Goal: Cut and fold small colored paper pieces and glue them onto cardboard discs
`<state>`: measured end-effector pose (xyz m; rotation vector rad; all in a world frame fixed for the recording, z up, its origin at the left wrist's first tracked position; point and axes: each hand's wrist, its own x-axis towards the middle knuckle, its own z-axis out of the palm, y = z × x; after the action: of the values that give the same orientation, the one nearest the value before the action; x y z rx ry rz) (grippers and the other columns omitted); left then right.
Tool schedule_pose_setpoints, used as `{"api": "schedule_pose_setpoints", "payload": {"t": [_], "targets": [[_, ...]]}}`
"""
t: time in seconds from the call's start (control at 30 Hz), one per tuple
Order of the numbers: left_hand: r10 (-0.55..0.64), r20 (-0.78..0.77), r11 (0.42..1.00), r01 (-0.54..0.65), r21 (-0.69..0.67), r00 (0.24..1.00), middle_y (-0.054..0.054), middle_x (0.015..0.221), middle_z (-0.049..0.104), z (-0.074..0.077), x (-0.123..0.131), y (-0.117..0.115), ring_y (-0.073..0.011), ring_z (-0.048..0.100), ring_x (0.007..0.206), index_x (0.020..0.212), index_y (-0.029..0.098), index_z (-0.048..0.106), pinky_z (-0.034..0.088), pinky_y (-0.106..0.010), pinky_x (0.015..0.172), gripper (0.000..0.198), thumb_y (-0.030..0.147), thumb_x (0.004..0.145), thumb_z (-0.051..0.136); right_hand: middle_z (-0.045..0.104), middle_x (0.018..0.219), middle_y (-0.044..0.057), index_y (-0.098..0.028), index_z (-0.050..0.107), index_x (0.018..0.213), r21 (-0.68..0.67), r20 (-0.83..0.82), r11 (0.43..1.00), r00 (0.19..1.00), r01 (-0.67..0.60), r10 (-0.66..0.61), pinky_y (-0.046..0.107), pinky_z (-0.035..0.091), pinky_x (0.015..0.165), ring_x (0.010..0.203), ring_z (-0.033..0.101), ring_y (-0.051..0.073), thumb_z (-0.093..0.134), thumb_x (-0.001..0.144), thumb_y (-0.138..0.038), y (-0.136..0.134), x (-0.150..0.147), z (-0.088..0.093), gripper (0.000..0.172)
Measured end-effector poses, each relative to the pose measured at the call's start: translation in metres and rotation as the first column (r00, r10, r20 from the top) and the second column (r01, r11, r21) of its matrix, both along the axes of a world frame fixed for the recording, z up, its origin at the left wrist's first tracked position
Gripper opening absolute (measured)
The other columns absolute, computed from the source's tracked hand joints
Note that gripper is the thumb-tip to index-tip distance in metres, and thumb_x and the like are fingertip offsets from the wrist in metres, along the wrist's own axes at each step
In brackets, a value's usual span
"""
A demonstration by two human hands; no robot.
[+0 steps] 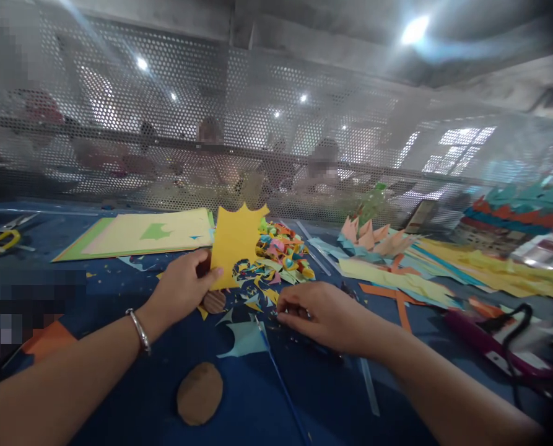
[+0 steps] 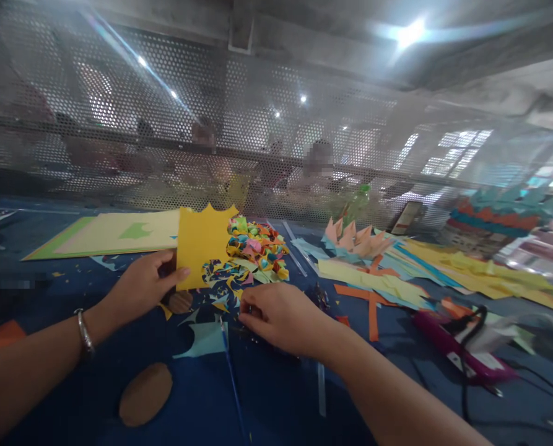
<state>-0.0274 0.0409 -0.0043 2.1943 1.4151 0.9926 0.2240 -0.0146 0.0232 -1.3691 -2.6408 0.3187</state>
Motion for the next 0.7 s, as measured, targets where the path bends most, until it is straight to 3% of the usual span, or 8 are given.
{"api": "schedule_pose_setpoints", "payload": {"t": [0.07,0.17,0.23,0.37,0.5,0.6,0.7], "targets": [[-0.012,0.198,0.998,0.025,-0.062,0.980,-0.003,0.081,0.070,-0.002,0.001,-0.001,-0.0193,0.061,0.069,0.090,0.020,0.065,0.045,-0.028,0.064,0.022,0.035,0.079,0.055,0.063,0.073,0.003,-0.018,0.062,0.082,0.015,-0.024,1.000,1.000,0.002,-0.002,0.024,0.038,0.058,0.064,0.055,0.013,0.052,0.086,-0.022,0.000,-0.001,-0.001,0.012],[-0.006,0.458,0.971,0.114,-0.210,0.889,-0.004,0.087,0.072,-0.003,0.007,-0.005,-0.0187,0.063,0.072,0.092,0.018,0.065,0.048,-0.028,0.066,0.024,0.035,0.075,0.061,0.062,0.072,0.002,-0.017,0.063,0.083,0.042,-0.073,0.999,0.997,0.014,-0.011,0.024,0.037,0.057,0.062,0.054,0.013,0.051,0.086,-0.023,0.000,-0.004,-0.001,0.014],[0.056,0.525,0.947,0.121,-0.298,0.849,-0.005,0.088,0.072,-0.001,0.011,-0.009,-0.0179,0.064,0.070,0.091,0.018,0.065,0.048,-0.026,0.062,0.025,0.034,0.072,0.065,0.061,0.071,0.002,-0.017,0.063,0.083,0.057,-0.109,0.998,0.994,0.029,-0.023,0.024,0.037,0.056,0.061,0.053,0.012,0.052,0.085,-0.023,0.000,-0.005,-0.001,0.013],[0.077,0.610,0.919,0.181,-0.350,0.789,-0.006,0.091,0.072,0.005,0.019,-0.020,-0.0172,0.064,0.073,0.094,0.017,0.064,0.048,-0.025,0.059,0.027,0.032,0.071,0.067,0.060,0.070,0.002,-0.018,0.063,0.083,0.038,-0.208,0.998,0.977,0.051,-0.042,0.024,0.037,0.055,0.061,0.052,0.012,0.052,0.085,-0.023,-0.001,-0.006,0.000,0.012],[0.049,0.634,0.874,0.274,-0.401,0.771,-0.001,0.072,0.068,0.005,0.027,-0.026,-0.0123,0.056,0.056,0.093,0.015,0.062,0.042,-0.022,0.050,0.026,0.031,0.073,0.066,0.061,0.073,0.002,-0.018,0.062,0.085,0.032,-0.303,0.999,0.952,0.043,-0.031,0.024,0.039,0.058,0.065,0.054,0.013,0.052,0.086,-0.025,-0.002,-0.010,-0.002,0.013],[0.035,0.645,0.876,0.287,-0.387,0.763,0.002,0.066,0.064,0.004,0.029,-0.027,-0.0106,0.052,0.051,0.094,0.016,0.060,0.039,-0.021,0.047,0.027,0.033,0.073,0.066,0.062,0.078,0.003,-0.018,0.063,0.088,0.032,-0.286,0.999,0.957,-0.032,0.040,0.025,0.041,0.062,0.068,0.055,0.014,0.056,0.084,-0.027,-0.003,-0.014,-0.007,0.013],[0.062,0.615,0.896,0.228,-0.381,0.786,0.000,0.070,0.066,0.004,0.026,-0.025,-0.0126,0.055,0.055,0.095,0.016,0.058,0.042,-0.023,0.051,0.029,0.033,0.073,0.065,0.063,0.083,0.005,-0.017,0.063,0.093,0.047,-0.198,0.990,0.970,-0.132,0.138,0.026,0.042,0.067,0.074,0.055,0.016,0.060,0.083,-0.029,-0.003,-0.019,-0.015,0.016]]}}
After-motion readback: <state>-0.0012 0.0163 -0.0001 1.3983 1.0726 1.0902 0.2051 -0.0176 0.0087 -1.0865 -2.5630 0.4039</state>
